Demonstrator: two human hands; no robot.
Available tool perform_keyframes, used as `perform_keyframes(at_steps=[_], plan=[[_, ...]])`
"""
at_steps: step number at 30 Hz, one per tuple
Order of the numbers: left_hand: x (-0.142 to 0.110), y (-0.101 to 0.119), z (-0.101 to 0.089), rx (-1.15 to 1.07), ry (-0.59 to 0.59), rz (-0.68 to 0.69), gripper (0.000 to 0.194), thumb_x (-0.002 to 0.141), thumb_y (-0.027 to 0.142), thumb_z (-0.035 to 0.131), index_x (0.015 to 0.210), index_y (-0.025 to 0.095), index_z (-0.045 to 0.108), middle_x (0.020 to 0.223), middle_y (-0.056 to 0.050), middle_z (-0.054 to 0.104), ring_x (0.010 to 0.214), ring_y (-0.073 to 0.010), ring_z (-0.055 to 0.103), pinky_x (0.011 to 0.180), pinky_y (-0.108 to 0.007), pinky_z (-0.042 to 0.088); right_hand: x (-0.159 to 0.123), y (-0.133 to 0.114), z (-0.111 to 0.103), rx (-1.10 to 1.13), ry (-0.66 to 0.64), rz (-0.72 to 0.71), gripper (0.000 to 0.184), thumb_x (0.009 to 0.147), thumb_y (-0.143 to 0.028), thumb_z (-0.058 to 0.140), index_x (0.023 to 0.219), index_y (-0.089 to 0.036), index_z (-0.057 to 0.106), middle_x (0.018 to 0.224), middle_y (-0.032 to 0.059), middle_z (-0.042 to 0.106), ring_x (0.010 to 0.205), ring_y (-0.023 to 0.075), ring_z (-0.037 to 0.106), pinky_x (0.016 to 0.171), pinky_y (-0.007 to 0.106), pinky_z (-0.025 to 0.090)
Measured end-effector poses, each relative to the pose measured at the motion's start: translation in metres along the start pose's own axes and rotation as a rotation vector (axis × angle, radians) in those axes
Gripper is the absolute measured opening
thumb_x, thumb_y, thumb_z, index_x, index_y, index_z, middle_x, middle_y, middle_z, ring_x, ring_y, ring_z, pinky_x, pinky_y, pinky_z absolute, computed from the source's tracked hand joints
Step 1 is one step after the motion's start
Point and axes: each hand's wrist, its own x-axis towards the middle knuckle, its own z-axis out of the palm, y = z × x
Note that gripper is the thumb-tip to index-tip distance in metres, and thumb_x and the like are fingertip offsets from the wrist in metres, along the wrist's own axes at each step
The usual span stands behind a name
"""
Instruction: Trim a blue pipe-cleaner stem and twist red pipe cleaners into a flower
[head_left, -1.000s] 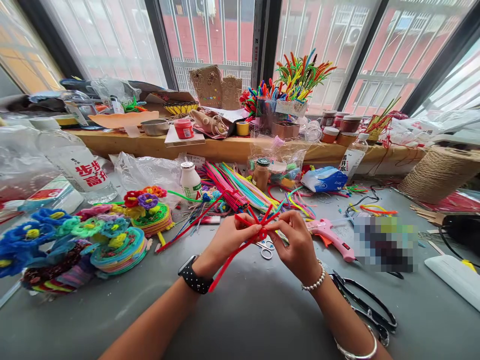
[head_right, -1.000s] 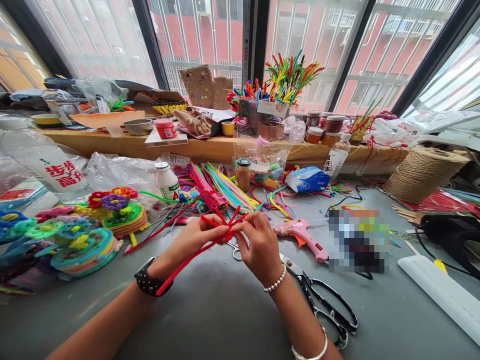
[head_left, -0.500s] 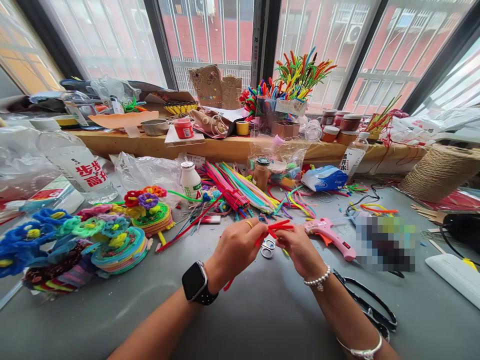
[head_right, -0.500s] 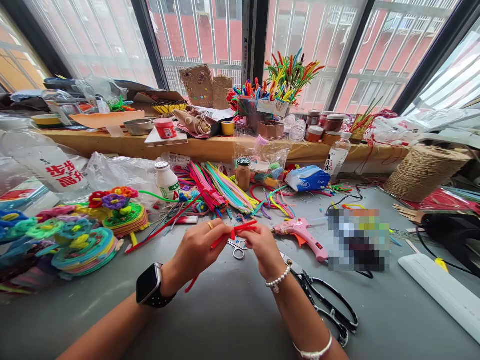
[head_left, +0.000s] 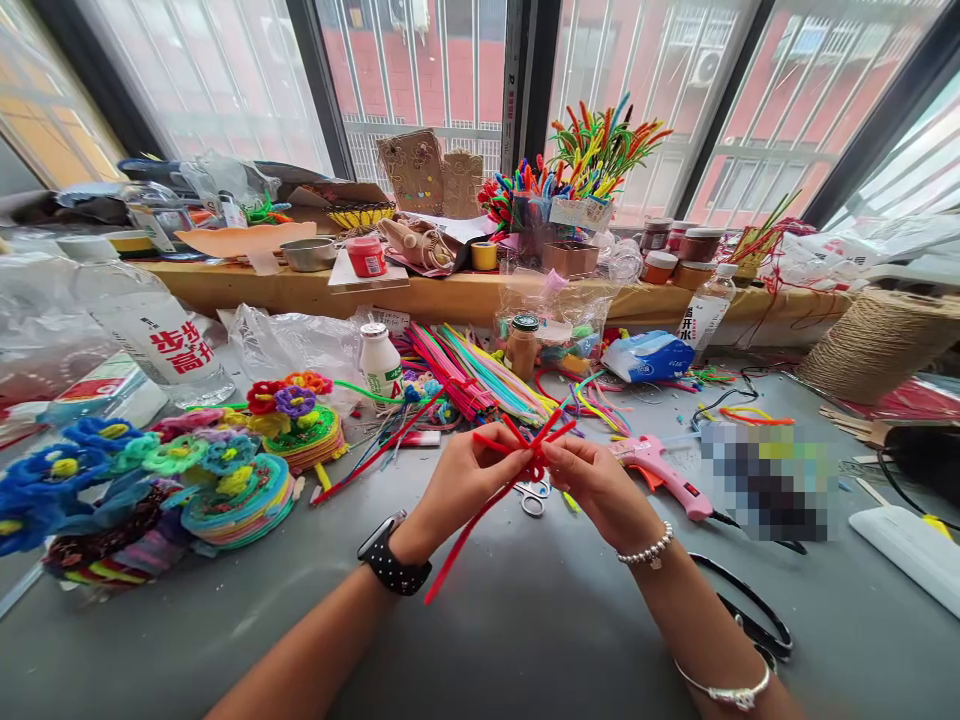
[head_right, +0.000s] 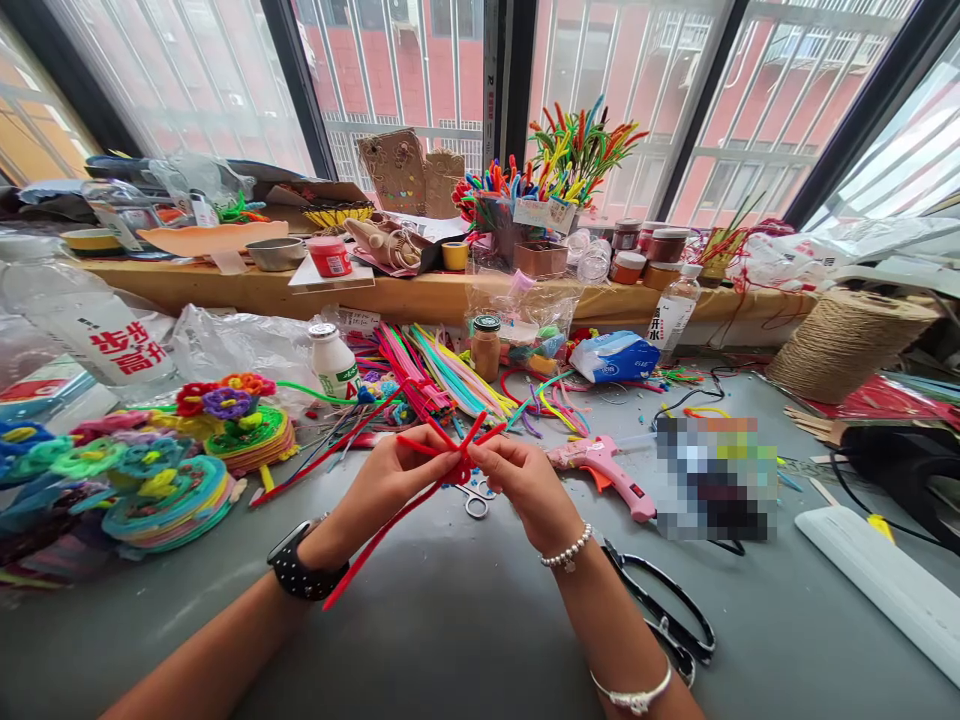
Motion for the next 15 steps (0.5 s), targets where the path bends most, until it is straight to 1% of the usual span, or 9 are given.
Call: perform_keyframes(at_steps=[2,4,7,10,12,15], plan=[[0.0003,0.0001,-0.0004,-0.055,-0.011,-0.016,0.017,0.064,0.028,0.061,0.063,0.012,0.054,0.059,-0.002,0.062,0.059,-0.0131,0.058,0.055,-0.022,0.044,0.0001,0.0007,0.0000,0.027,-0.032,0.007,0.018,0.068,-0.030,0.060,0.060,-0.014,0.058,0.055,-0.0035,0.041,0.051,0.0065,0.028,0.048,0.021,0.022],[0.0007,-0.0001,-0.0020,-0.095,-0.027,-0.026,0.018,0.063,0.028,0.061,0.063,0.012,0.054,0.059,-0.002,0.061,0.057,-0.0122,0.057,0.055,-0.022,0.044,0.0001,0.0014,0.0002,0.069,-0.069,0.018,0.016,0.069,-0.029,0.060,0.062,-0.014,0.059,0.057,-0.0024,0.043,0.052,0.0066,0.029,0.048,0.021,0.023],[0.0013,-0.0008,-0.0045,-0.147,-0.053,-0.033,0.017,0.065,0.027,0.060,0.063,0.012,0.054,0.058,-0.001,0.061,0.056,-0.0110,0.056,0.056,-0.022,0.043,0.0003,0.0040,0.0016,0.163,-0.124,0.032,0.015,0.071,-0.028,0.058,0.066,-0.014,0.059,0.064,-0.0008,0.046,0.056,0.0069,0.033,0.050,0.021,0.026],[0.0016,-0.0016,-0.0052,-0.171,-0.059,-0.030,0.017,0.065,0.027,0.060,0.063,0.012,0.054,0.056,0.000,0.059,0.056,-0.0107,0.055,0.056,-0.022,0.043,0.0003,0.0064,0.0038,0.220,-0.137,0.059,0.015,0.071,-0.029,0.058,0.067,-0.014,0.058,0.066,-0.0004,0.045,0.060,0.0075,0.037,0.051,0.020,0.028],[0.0017,-0.0016,-0.0045,-0.142,-0.023,-0.030,0.017,0.064,0.028,0.061,0.063,0.012,0.054,0.057,0.000,0.060,0.056,-0.0112,0.055,0.056,-0.022,0.043,-0.0001,0.0058,0.0048,0.161,-0.104,0.048,0.016,0.071,-0.031,0.056,0.068,-0.015,0.058,0.066,-0.0009,0.045,0.060,0.0076,0.038,0.051,0.020,0.030],[0.0018,-0.0012,-0.0038,-0.056,0.061,-0.034,0.018,0.062,0.029,0.062,0.063,0.012,0.055,0.058,-0.001,0.060,0.057,-0.0128,0.056,0.055,-0.023,0.043,-0.0013,0.0020,0.0058,-0.103,0.016,-0.075,0.018,0.070,-0.034,0.057,0.069,-0.016,0.056,0.065,-0.0017,0.048,0.058,0.0083,0.041,0.053,0.021,0.032]])
